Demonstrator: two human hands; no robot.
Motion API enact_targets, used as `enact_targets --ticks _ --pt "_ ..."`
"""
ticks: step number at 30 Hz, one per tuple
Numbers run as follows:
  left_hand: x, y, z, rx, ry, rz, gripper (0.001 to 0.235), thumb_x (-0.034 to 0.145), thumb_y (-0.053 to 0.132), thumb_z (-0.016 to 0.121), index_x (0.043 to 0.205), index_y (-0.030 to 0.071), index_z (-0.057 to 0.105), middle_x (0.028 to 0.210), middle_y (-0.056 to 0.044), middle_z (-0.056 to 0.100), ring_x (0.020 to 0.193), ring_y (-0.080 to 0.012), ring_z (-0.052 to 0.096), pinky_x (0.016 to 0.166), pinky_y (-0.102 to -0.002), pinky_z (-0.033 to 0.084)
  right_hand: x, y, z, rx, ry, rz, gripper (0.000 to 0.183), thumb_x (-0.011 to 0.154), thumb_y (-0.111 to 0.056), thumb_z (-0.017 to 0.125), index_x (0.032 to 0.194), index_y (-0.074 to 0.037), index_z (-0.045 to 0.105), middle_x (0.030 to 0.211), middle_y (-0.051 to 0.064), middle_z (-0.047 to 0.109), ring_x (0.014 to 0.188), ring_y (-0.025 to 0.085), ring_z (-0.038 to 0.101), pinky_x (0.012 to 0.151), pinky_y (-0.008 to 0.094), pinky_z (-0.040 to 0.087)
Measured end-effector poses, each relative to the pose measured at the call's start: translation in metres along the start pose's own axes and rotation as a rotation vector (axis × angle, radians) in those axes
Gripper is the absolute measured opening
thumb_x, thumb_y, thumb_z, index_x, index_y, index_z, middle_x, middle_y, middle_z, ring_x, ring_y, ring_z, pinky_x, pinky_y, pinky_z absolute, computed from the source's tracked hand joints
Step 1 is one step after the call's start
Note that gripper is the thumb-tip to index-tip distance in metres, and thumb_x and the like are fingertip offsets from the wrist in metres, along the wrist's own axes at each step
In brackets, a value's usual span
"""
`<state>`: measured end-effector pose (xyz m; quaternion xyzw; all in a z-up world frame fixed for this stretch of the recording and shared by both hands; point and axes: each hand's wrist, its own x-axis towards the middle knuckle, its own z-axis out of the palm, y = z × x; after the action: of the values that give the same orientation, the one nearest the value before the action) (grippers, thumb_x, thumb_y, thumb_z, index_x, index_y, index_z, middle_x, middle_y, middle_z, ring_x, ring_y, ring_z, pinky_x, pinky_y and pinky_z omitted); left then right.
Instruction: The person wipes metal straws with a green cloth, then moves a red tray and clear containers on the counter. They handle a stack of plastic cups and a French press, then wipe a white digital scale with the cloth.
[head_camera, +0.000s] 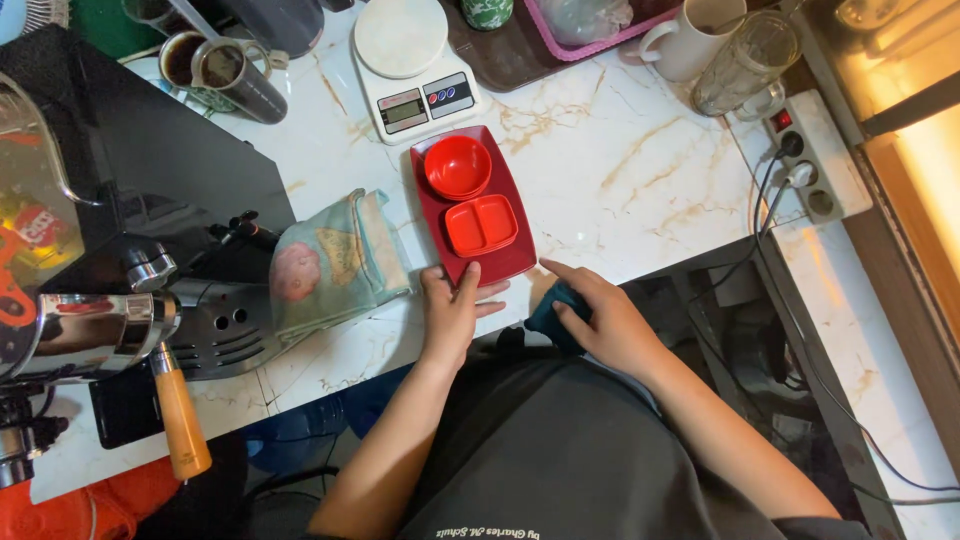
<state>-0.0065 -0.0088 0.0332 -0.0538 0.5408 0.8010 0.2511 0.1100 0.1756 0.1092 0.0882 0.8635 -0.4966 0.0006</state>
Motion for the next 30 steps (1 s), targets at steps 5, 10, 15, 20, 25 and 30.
enact_targets --ticks 5,10,15,20,25,30 --pt "0.008 0.004 0.016 0.356 -0.093 0.020 0.037 0.099 0.019 0.058 0.116 -0.003 0.033 0.109 -0.024 0.067 0.068 -0.0278 0.076 0.049 -0.035 0.062 0.011 0.012 0.007 -0.026 0.042 -0.108 0.075 0.083 0.000 0.065 0.154 -0.011 0.043 0.133 0.020 0.064 0.123 0.034 0.062 0.104 0.041 0.049" --pt "0.025 -0.005 0.044 0.407 -0.198 -0.057 0.038 0.100 0.021 0.059 0.114 -0.004 0.034 0.098 -0.020 0.070 0.060 -0.0231 0.072 0.045 -0.032 0.058 0.005 0.019 -0.004 -0.063 0.121 0.032 0.076 0.083 -0.004 0.067 0.154 -0.012 0.041 0.138 0.022 0.061 0.124 0.036 0.062 0.100 0.041 0.051" --pt "0.044 -0.017 0.083 0.535 -0.284 -0.086 0.041 0.098 0.026 0.063 0.111 -0.004 0.038 0.084 -0.015 0.070 0.052 -0.0187 0.067 0.040 -0.031 0.052 -0.003 0.030 -0.025 -0.050 0.256 0.160 0.078 0.082 -0.006 0.067 0.155 -0.016 0.042 0.126 0.022 0.069 0.109 0.034 0.072 0.091 0.039 0.057" --pt "0.054 -0.021 0.126 0.762 -0.351 -0.035 0.047 0.095 0.036 0.068 0.104 -0.005 0.046 0.068 -0.011 0.067 0.045 -0.0176 0.064 0.036 -0.031 0.049 -0.009 0.060 -0.043 -0.094 0.396 0.157 0.079 0.080 -0.007 0.069 0.155 -0.016 0.044 0.122 0.023 0.070 0.098 0.034 0.072 0.086 0.040 0.056" --pt "0.050 -0.005 0.164 0.949 -0.427 -0.028 0.051 0.094 0.042 0.069 0.099 -0.005 0.050 0.067 -0.009 0.071 0.048 -0.0156 0.068 0.039 -0.030 0.052 -0.011 0.071 -0.068 -0.057 0.425 0.310 0.082 0.079 -0.008 0.067 0.156 -0.018 0.041 0.125 0.021 0.070 0.095 0.035 0.073 0.087 0.040 0.057" --pt "0.072 -0.024 0.171 0.964 -0.458 0.002 0.053 0.093 0.044 0.070 0.098 -0.006 0.051 0.067 -0.009 0.071 0.048 -0.0158 0.069 0.041 -0.030 0.054 -0.010 0.109 -0.071 -0.131 0.527 0.036 0.087 0.077 -0.006 0.072 0.158 -0.014 0.041 0.136 0.024 0.065 0.117 0.040 0.067 0.097 0.042 0.053"
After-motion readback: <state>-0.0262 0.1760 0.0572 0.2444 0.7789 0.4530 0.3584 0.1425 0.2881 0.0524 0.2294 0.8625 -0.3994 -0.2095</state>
